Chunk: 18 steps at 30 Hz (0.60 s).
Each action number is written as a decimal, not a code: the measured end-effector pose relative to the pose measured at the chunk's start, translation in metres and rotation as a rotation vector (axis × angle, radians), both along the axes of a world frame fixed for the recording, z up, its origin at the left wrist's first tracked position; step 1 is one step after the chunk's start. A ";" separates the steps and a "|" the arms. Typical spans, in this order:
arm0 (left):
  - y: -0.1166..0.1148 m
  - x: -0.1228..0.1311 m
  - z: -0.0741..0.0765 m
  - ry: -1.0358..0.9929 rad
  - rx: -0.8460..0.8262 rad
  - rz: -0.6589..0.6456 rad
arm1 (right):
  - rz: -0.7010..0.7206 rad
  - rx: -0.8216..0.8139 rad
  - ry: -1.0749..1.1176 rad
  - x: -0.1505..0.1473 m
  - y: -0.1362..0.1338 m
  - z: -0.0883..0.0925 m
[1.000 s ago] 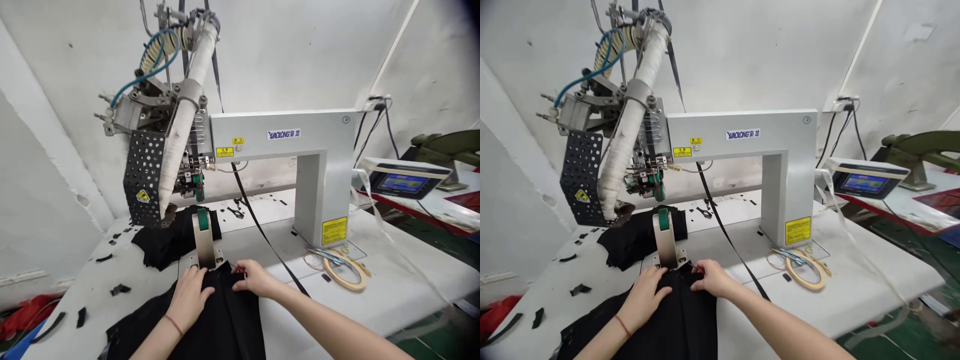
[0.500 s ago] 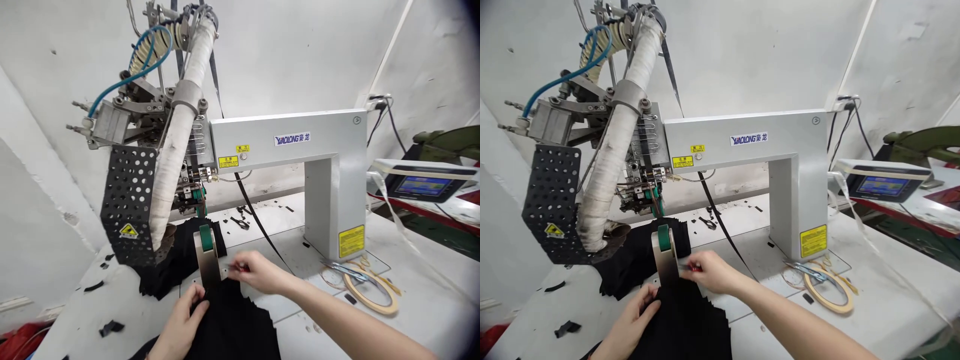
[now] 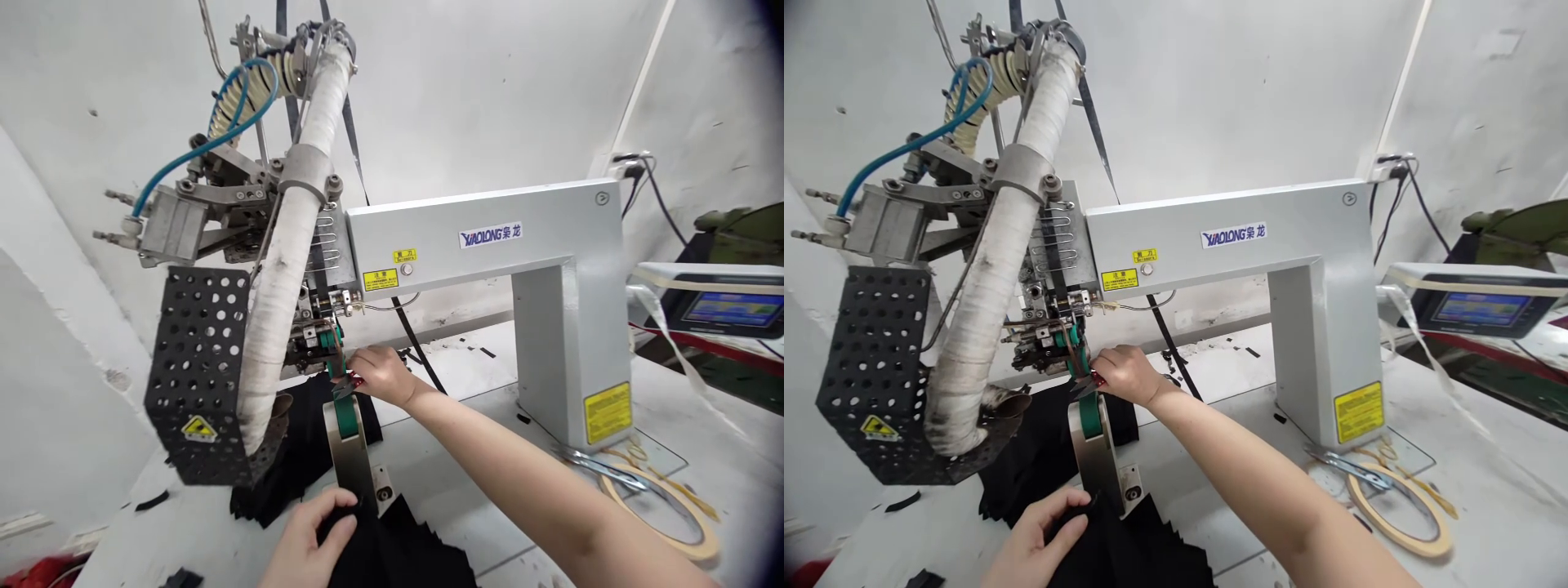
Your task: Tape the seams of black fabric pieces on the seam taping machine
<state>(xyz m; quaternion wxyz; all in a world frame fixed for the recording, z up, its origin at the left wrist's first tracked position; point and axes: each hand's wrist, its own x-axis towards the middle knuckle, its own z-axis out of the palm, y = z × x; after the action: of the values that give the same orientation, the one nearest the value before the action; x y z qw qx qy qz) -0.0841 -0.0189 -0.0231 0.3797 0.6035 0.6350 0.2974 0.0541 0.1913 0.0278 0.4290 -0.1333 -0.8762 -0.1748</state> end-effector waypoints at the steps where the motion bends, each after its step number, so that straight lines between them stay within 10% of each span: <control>1: 0.002 0.000 0.002 -0.031 0.027 0.000 | -0.002 -0.009 0.001 0.002 -0.001 -0.001; 5: 0.013 0.003 0.014 -0.089 0.060 -0.044 | 0.109 -0.346 0.135 0.017 -0.033 -0.004; 10: 0.026 0.000 0.033 -0.098 0.122 -0.148 | 0.557 -1.319 -0.138 0.049 -0.083 -0.011; 13: 0.034 -0.014 0.036 -0.031 0.176 0.015 | 0.459 -1.613 -0.215 0.066 -0.085 -0.017; 18: 0.047 -0.037 0.024 -0.066 0.205 0.304 | 0.416 -1.829 0.290 0.066 -0.078 -0.027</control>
<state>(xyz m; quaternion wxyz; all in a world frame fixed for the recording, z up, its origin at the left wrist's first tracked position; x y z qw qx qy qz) -0.1211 0.0283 0.0007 0.2873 0.5262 0.6724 0.4341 0.1205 0.1132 0.0006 0.2855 -0.2792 -0.6176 0.6776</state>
